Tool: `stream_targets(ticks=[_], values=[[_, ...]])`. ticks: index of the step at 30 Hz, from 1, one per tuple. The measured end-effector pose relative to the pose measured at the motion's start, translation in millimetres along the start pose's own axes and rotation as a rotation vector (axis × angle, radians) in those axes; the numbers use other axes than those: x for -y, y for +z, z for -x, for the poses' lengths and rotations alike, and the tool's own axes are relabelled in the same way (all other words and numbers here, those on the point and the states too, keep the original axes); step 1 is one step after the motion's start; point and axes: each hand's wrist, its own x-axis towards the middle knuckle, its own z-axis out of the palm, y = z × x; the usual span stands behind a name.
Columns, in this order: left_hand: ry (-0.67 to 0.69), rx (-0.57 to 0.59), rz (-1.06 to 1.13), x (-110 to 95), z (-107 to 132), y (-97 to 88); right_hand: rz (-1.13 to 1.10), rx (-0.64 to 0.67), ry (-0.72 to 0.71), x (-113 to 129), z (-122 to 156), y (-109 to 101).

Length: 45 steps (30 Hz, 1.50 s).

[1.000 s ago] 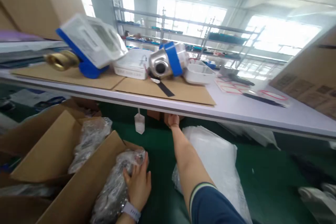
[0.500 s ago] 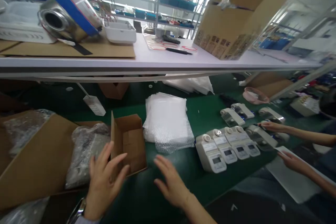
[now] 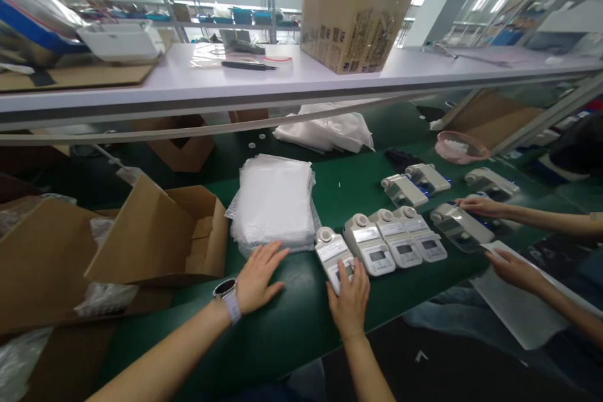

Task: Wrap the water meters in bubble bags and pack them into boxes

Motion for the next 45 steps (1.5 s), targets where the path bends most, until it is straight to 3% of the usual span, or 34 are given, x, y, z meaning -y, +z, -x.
stream_targets(ticks=[3, 5, 9, 12, 15, 17, 20, 23, 25, 28, 30, 33, 36, 38, 40, 42, 45], values=[[-0.221, 0.042, -0.158, 26, -47, 55.8, -0.131, 0.099, -0.227, -21, 1, -14], [-0.289, 0.009, -0.215, 51, -69, 68.5, -0.187, 0.196, -0.322, -30, 0, -23], [-0.342, -0.039, -0.188, 86, -101, 53.9, -0.193, 0.31, -0.322, -32, -7, -30], [-0.364, 0.0, -0.173, 92, -114, 41.5, -0.214, 0.336, -0.288, -35, -23, -26], [-0.348, 0.023, -0.245, 87, -112, 44.6, -0.272, 0.391, -0.27, -45, -39, -24], [-0.399, -0.021, -0.316, 88, -106, 52.4, -0.306, 0.424, -0.294, -55, -43, -28], [-0.565, -0.172, -0.354, 99, -98, 59.1, -0.321, 0.461, -0.375, -73, -31, -39], [-0.532, -0.175, -0.277, 111, -100, 49.1, -0.305, 0.456, -0.499, -89, -9, -51], [-0.417, -0.066, -0.223, 110, -102, 36.4, -0.292, 0.432, -0.59, -96, 4, -56], [-0.352, 0.165, -0.184, 87, -96, 25.4, -0.258, 0.394, -0.664, -97, 14, -58], [-0.394, 0.287, -0.144, 64, -85, 32.4, -0.228, 0.395, -0.675, -95, 15, -58], [-0.475, 0.342, -0.073, 30, -62, 64.6, -0.228, 0.421, -0.65, -91, 11, -57], [-0.53, 0.336, 0.015, 6, -39, 103.5, -0.309, 0.472, -0.592, -90, 3, -57], [-0.561, 0.302, 0.08, -5, -28, 122.7, -0.402, 0.556, -0.466, -90, -4, -56], [-0.586, 0.241, 0.148, -16, -20, 134.2, -0.539, 0.668, -0.198, -90, -8, -57], [-0.604, 0.172, 0.219, -28, -15, 139.5, -0.764, 0.775, 0.162, -89, -7, -60], [-0.592, 0.093, 0.324, -49, -10, 141.8, -1.103, 0.872, 0.656, -85, 9, -75]])
